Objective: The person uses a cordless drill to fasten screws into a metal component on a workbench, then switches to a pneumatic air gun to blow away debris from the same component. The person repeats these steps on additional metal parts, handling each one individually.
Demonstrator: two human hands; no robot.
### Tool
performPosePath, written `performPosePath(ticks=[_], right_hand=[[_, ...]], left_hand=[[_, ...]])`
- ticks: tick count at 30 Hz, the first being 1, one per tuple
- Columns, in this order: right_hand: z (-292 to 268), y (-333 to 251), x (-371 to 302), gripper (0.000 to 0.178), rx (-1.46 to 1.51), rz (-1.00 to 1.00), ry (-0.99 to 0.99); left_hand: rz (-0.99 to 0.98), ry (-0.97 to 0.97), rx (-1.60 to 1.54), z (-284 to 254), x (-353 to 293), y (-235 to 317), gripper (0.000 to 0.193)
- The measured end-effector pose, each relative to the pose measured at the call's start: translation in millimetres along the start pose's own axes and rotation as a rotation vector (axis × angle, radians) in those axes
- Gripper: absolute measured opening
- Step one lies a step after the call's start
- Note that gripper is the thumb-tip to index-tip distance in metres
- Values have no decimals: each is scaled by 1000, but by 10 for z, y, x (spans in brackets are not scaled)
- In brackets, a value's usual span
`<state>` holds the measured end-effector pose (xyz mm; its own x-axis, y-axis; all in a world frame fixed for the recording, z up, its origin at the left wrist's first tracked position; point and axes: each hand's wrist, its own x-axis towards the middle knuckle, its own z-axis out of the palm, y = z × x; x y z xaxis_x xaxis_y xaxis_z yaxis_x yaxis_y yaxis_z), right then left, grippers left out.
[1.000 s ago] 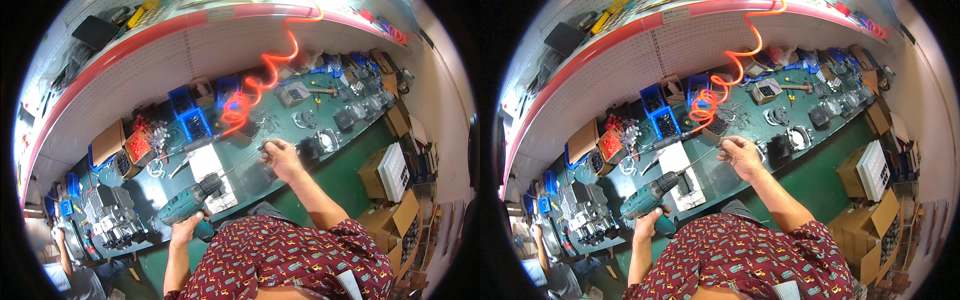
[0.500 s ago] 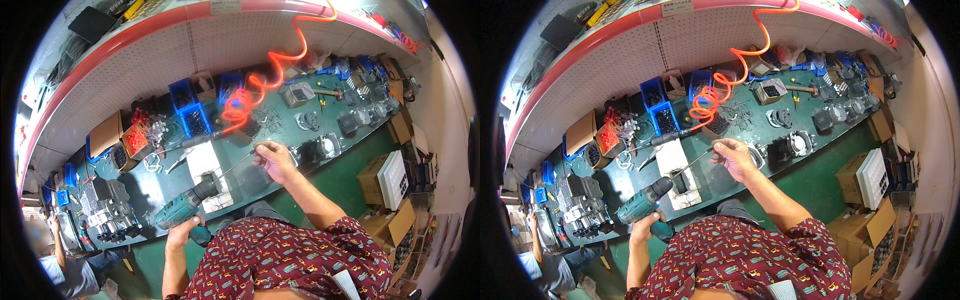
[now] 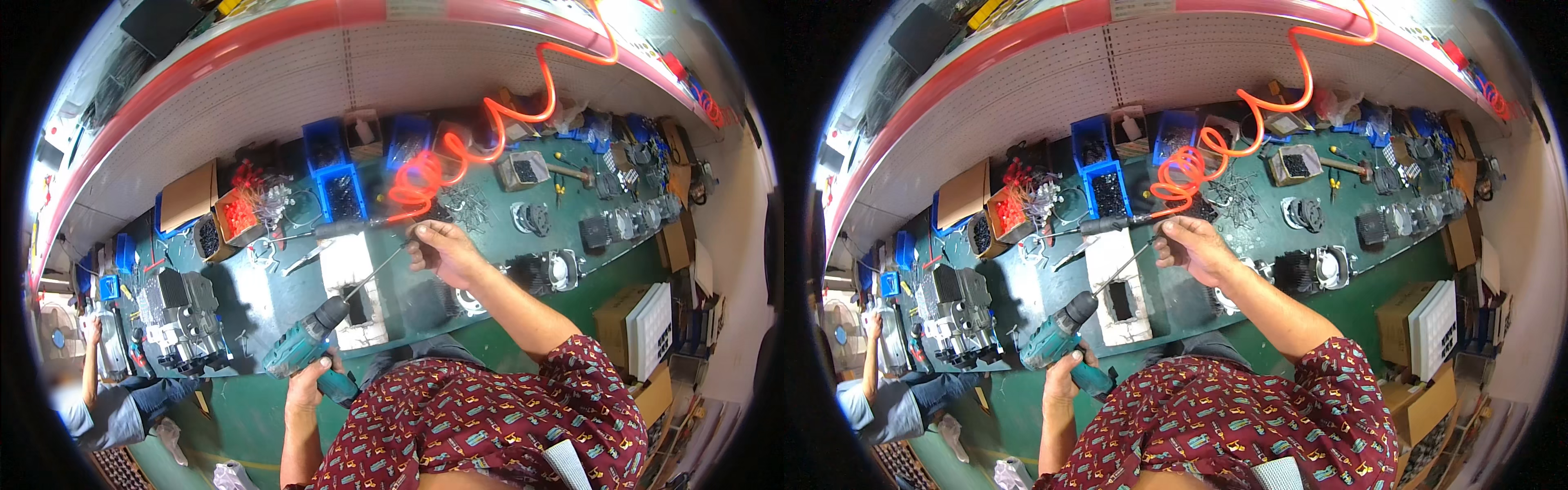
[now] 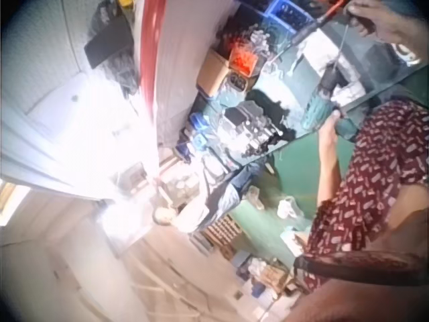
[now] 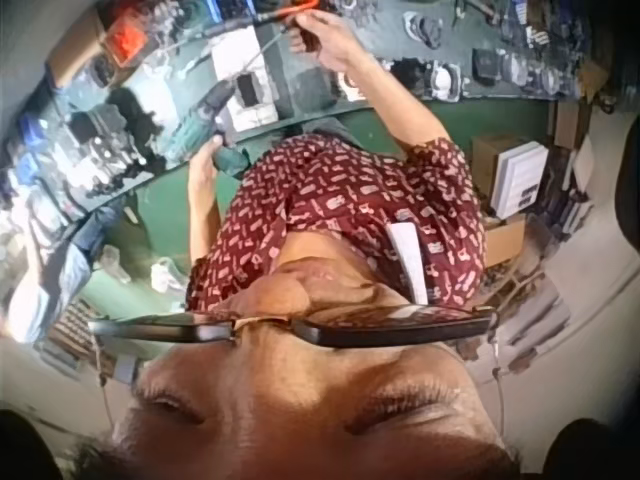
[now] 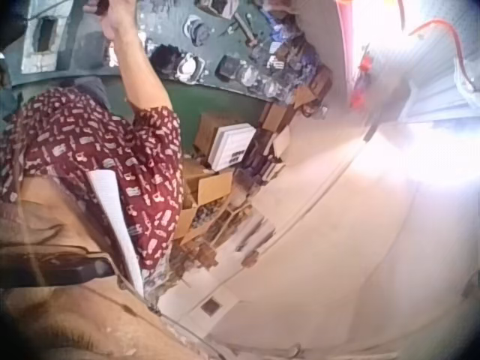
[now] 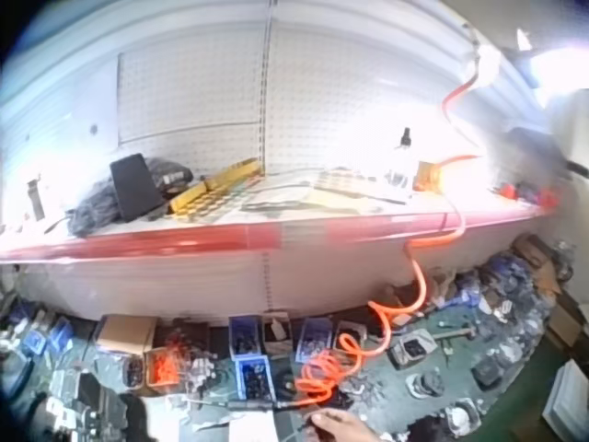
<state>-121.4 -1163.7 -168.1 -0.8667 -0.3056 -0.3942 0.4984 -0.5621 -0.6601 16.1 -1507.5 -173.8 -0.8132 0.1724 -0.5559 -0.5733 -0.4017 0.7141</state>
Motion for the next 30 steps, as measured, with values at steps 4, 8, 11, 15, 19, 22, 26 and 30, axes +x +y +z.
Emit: performPosePath(ticks=[4,8,11,15,19,22,26,30], right_hand=[[137,-20,300,19,11,102,-57],[220,64,595,19,-52,161,-56],[192,156,977,18,-399,100,50],[33,349,1716,13,-1142,-165,-23],[-171,614,2526,17,-2036,-452,-221],[-170,750,2805,17,-2471,-424,-295],[-129,889,2931,14,-2630,-350,-320],[-65,842,2924,15,-2583,-231,-313]], left_hand=[[22,66,-99,2,-49,-51,35],[37,136,-151,-65,-52,-126,36],[23,146,-203,-179,-35,-214,37],[17,164,-253,-188,-23,-204,36],[34,180,-242,-276,-21,-229,41],[24,195,-293,-253,-39,-195,40],[3,239,-263,-266,-80,-231,40],[12,184,-301,-356,-115,-253,38]])
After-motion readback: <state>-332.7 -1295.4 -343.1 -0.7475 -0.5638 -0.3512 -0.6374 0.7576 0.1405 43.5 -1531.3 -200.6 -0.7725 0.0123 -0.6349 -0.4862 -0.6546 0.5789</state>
